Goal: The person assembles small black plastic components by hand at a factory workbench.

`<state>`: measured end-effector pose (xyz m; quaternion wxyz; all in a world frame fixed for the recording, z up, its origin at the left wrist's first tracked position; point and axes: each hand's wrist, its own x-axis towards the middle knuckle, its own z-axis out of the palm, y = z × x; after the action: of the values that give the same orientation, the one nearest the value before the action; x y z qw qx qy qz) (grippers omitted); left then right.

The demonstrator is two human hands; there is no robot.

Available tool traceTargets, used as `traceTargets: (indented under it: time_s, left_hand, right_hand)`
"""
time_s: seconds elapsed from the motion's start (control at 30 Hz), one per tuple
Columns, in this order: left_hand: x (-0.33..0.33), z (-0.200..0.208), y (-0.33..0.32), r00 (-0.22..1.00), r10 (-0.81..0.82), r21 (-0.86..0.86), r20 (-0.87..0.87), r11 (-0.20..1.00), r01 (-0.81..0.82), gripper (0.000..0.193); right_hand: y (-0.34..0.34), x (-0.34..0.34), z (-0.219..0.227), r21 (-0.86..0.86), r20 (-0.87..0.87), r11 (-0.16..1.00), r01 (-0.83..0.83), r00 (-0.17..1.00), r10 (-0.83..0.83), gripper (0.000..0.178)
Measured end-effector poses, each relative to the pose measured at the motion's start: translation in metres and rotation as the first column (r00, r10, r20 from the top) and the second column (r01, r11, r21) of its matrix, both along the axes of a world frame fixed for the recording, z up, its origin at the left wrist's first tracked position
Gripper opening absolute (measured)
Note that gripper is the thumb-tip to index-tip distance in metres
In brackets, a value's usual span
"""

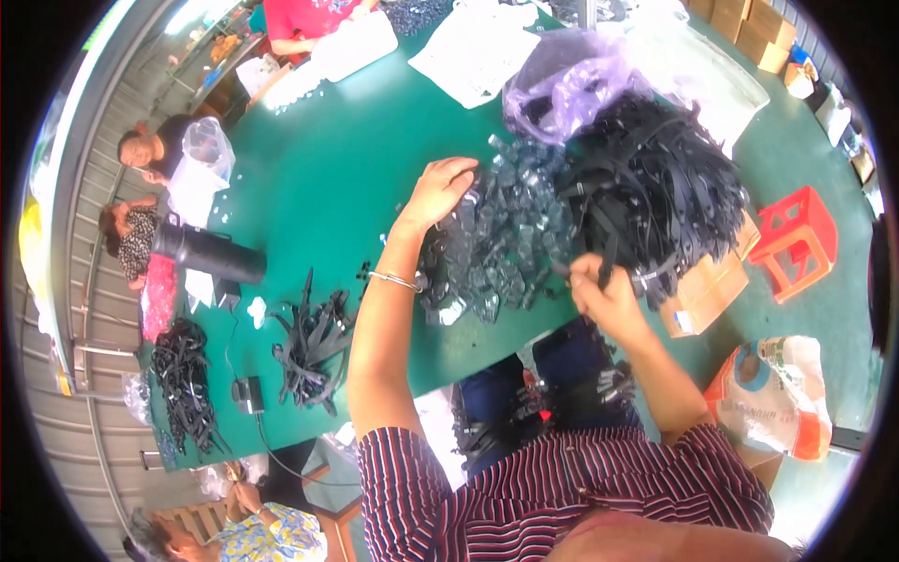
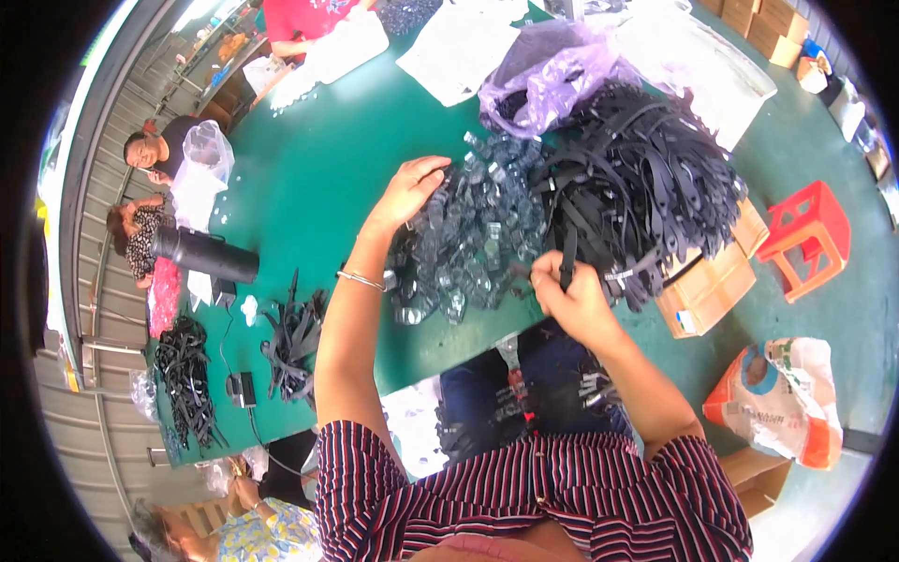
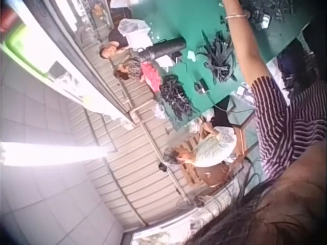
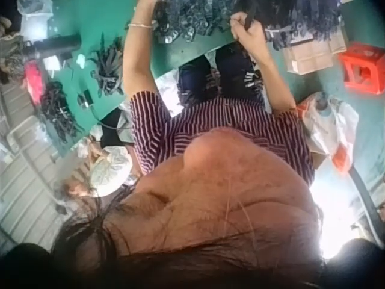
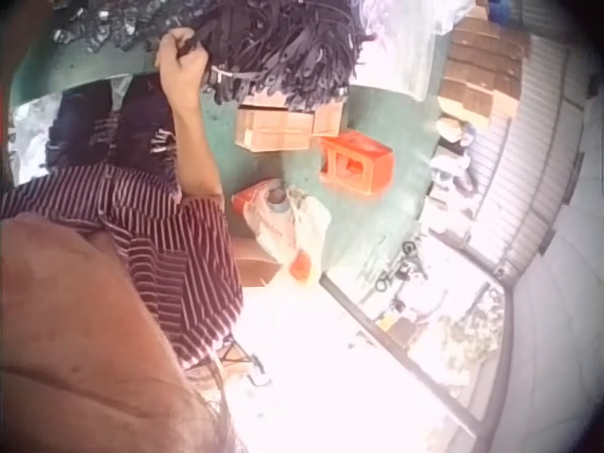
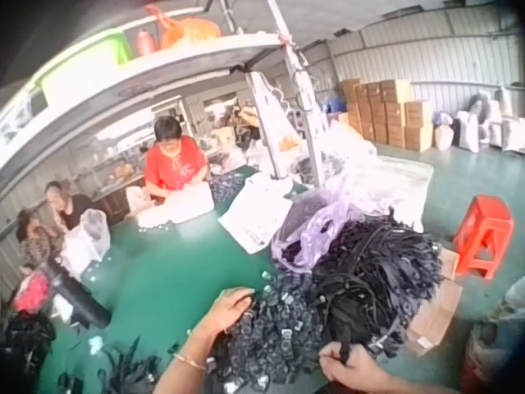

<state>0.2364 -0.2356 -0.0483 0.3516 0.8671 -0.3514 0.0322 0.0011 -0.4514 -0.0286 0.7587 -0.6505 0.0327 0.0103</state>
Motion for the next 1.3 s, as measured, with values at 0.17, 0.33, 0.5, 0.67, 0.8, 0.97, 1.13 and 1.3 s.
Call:
traceTargets:
  time_s: [0.17,0.33,0.5,0.67,0.8,0.97,1.13,1.3]
  left_hand:
    - [-0.033,0.004,0.017,0.999,0.042,-0.07,-0.02,0.997,-0.043,0.026]
    - [-0.053,0.01,0.012,0.995,0.095,-0.071,-0.026,0.993,-0.097,0.023]
    - [-0.069,0.008,0.007,0.972,0.213,-0.163,0.102,0.967,-0.195,0.018]
    - [-0.107,0.033,0.006,0.957,0.287,-0.603,0.049,0.772,-0.201,0.016]
    - [-0.181,0.064,0.004,0.961,0.045,-0.811,-0.272,0.526,-0.254,0.033]
    - [-0.282,0.047,-0.017,0.956,-0.071,-0.801,-0.285,0.565,-0.197,0.05]
    - [-0.329,0.0,-0.024,0.985,0.151,-0.641,-0.089,0.748,-0.173,0.042]
    - [-0.351,-0.012,-0.022,0.861,0.03,-0.691,-0.507,0.583,-0.427,0.029]
  right_hand:
    - [0.003,0.005,-0.004,-0.036,0.024,0.999,-0.038,0.999,0.038,0.014]
    - [-0.001,0.0,-0.002,-0.025,0.074,0.999,-0.021,0.997,0.023,0.014]
    - [-0.005,-0.015,-0.001,0.083,0.119,0.996,-0.012,0.993,0.002,0.014]
    - [0.001,-0.049,0.026,0.024,0.167,0.999,-0.023,0.986,0.019,0.015]
    - [0.008,-0.066,0.032,-0.021,0.154,0.998,-0.062,0.986,0.064,0.015]
    - [0.03,-0.078,0.02,0.357,0.196,0.897,-0.261,0.96,0.201,0.022]
    - [0.051,-0.097,0.002,0.501,0.122,0.746,-0.439,0.889,0.441,0.022]
    - [0.065,-0.112,-0.002,0.465,0.042,0.814,-0.347,0.927,0.372,0.016]
